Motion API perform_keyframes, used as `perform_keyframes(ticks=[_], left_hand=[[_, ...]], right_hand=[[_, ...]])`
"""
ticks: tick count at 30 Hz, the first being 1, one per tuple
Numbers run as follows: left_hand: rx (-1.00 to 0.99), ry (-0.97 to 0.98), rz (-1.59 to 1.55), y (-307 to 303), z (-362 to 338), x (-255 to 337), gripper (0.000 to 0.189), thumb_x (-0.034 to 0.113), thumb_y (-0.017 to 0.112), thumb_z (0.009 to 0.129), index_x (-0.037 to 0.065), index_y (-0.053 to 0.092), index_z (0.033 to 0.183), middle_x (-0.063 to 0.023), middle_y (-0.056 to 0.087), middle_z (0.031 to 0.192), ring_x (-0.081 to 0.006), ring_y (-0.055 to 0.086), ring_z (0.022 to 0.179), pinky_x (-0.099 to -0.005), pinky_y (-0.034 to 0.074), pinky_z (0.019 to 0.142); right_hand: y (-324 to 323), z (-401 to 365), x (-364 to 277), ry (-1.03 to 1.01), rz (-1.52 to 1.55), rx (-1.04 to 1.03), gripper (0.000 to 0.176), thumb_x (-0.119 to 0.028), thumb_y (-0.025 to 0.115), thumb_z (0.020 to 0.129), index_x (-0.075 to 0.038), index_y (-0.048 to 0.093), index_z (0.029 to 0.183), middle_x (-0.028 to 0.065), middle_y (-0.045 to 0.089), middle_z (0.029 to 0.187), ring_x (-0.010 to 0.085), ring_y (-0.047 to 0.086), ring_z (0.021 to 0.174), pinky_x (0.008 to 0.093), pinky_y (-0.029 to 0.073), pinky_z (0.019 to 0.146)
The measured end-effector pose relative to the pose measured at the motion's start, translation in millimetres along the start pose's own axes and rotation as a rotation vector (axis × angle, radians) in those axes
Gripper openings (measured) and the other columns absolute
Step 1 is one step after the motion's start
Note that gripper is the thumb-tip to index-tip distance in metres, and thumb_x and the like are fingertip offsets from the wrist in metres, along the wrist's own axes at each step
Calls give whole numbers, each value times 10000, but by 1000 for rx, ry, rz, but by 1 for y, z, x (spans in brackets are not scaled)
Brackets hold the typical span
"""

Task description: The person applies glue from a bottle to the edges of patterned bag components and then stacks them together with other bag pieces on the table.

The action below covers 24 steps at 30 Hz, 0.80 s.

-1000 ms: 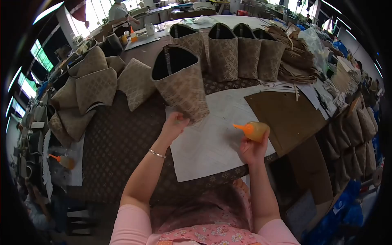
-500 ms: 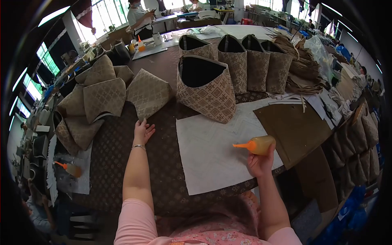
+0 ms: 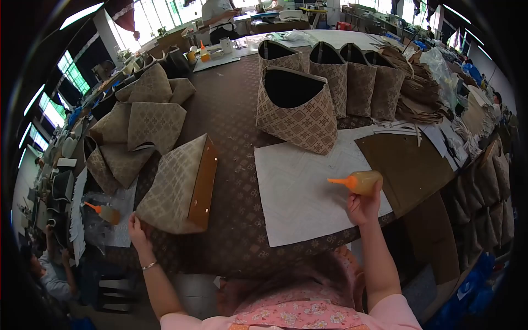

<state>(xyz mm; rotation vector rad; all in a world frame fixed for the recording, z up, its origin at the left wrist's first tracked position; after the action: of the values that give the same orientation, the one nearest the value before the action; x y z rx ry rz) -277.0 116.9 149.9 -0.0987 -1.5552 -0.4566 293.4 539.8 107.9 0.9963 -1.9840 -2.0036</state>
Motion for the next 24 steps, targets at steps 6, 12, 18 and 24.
perform_keyframes(ticks=[6,12,18,24], left_hand=[[94,-363,-26,-41,-95,-37,363,361,494,926,104,515,1181,-40,603,983,-176,594,882,-350,471,718],[-70,-613,180,21,-133,-59,367,378,424,946,101,525,1164,-57,582,1111,-178,575,965,-390,486,787],[-143,-359,-269,48,-88,-18,357,166,524,918,52,456,1249,-113,540,1196,-264,550,1056,-441,467,871],[-118,630,643,101,-115,223,235,103,569,891,17,526,1106,-41,565,1091,-166,543,944,-298,442,826]], right_hand=[[-1,1,-4,-46,-38,2,653,-569,564,816,-75,454,1228,76,572,1122,189,623,881,289,548,687],[3,-8,-5,-75,-58,-78,661,-548,571,821,-64,442,1252,89,562,1144,208,621,890,293,545,706],[2,-35,1,-82,12,-153,649,-524,596,814,-73,450,1257,111,546,1201,245,609,913,337,529,770],[9,-88,26,26,63,-181,674,-503,614,807,-92,403,1298,141,474,1286,309,544,1098,430,513,862]])
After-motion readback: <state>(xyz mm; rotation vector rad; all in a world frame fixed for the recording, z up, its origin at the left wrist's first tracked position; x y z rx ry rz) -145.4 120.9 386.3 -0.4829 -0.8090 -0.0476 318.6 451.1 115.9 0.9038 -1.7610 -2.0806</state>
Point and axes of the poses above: each hand's wrist, its own z-axis towards the middle knuckle, its own y-axis out of the palm, x = y × z, the point moved 10 cm from there along z, towards the middle knuckle
